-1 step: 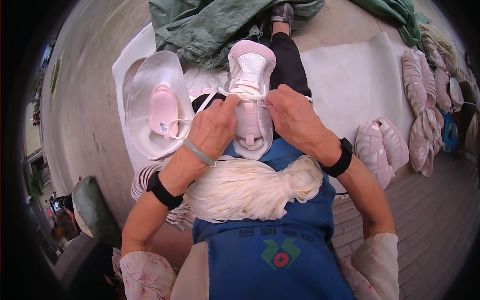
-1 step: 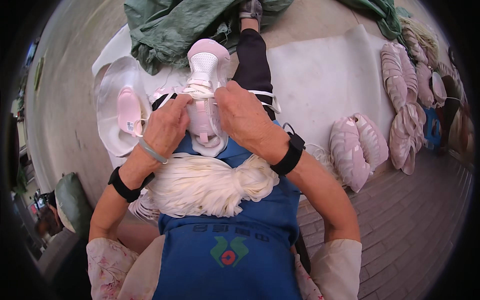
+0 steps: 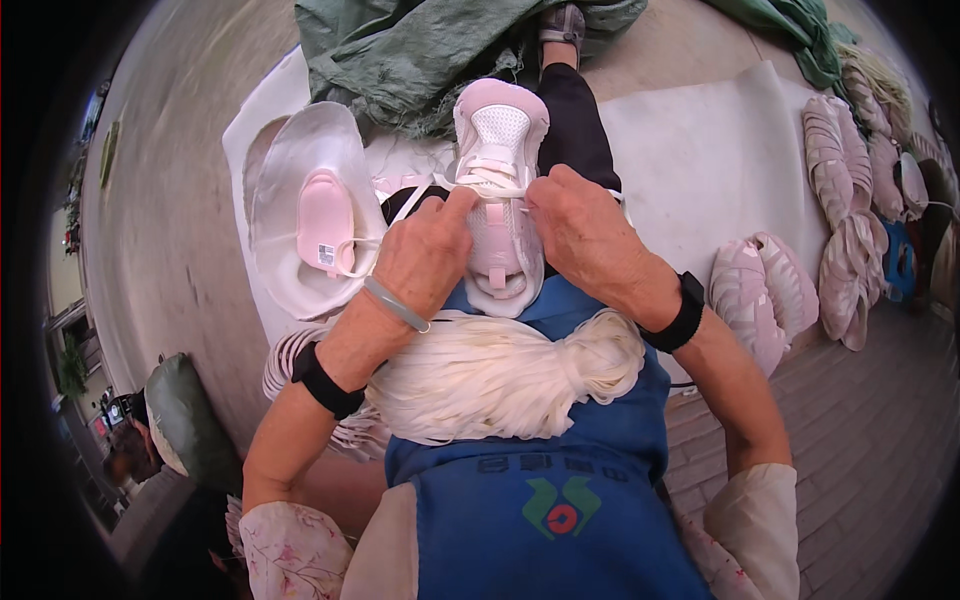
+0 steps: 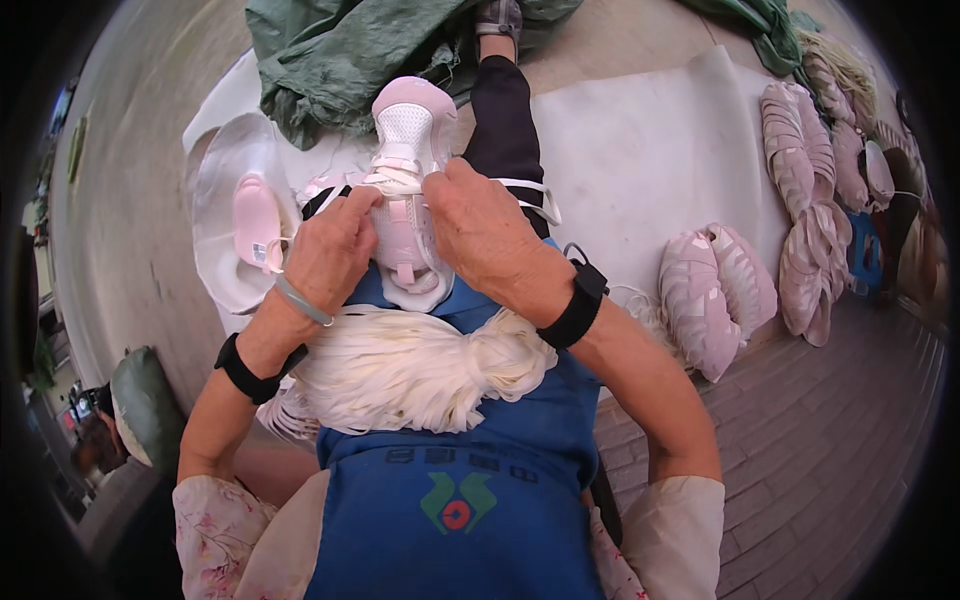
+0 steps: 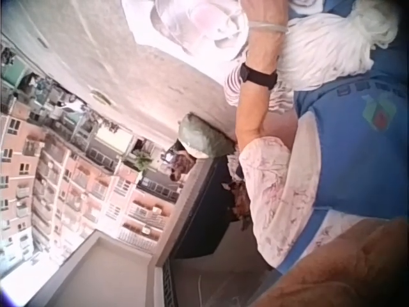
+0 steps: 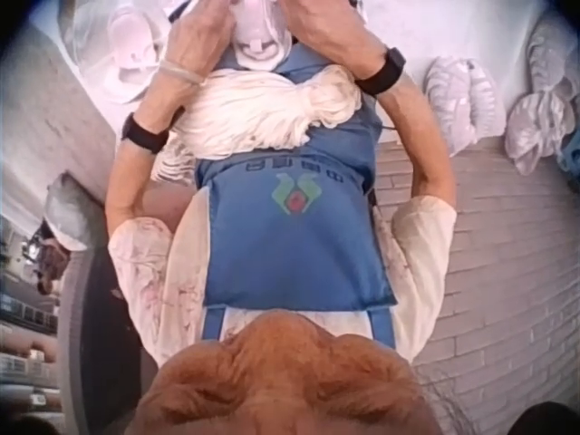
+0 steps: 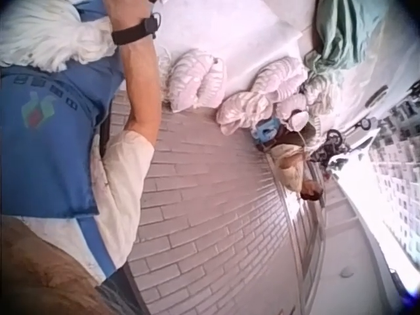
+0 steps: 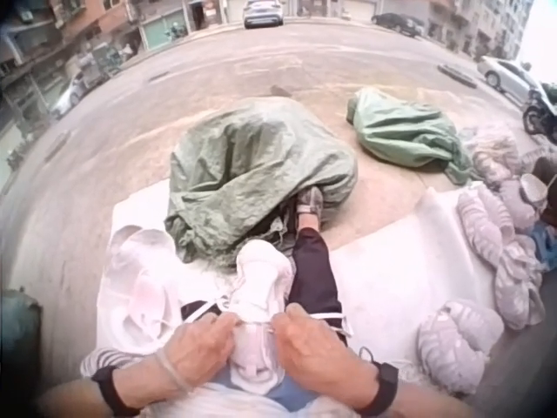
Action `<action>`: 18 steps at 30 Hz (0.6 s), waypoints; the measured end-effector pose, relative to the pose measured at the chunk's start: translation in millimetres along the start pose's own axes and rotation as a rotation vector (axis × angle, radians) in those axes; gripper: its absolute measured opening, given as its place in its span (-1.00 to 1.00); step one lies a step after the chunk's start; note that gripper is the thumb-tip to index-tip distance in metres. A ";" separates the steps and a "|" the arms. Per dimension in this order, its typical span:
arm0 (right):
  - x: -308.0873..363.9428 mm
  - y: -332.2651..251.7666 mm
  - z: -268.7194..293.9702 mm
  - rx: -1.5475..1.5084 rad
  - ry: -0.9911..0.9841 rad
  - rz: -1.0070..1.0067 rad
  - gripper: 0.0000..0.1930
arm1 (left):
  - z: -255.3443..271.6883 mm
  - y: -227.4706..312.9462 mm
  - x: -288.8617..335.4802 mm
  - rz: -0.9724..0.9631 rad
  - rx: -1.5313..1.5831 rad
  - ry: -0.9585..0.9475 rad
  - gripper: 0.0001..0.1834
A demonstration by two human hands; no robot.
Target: The recorder is threading laces through the eyelets of pink and white sneakers.
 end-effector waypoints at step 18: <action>13.0 -10.9 -4.2 -0.006 0.024 -0.037 -0.59 | 1.6 2.0 -11.6 -0.024 -0.065 0.062 -0.83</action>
Point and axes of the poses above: each hand's wrist, its own x-axis away from the middle knuckle, its own z-axis out of the back of the hand, y = z × x, the point moved 1 cm from there along -x, towards the middle knuckle, and after that the axes turned 2 degrees about -y, right-handed, at the moved point
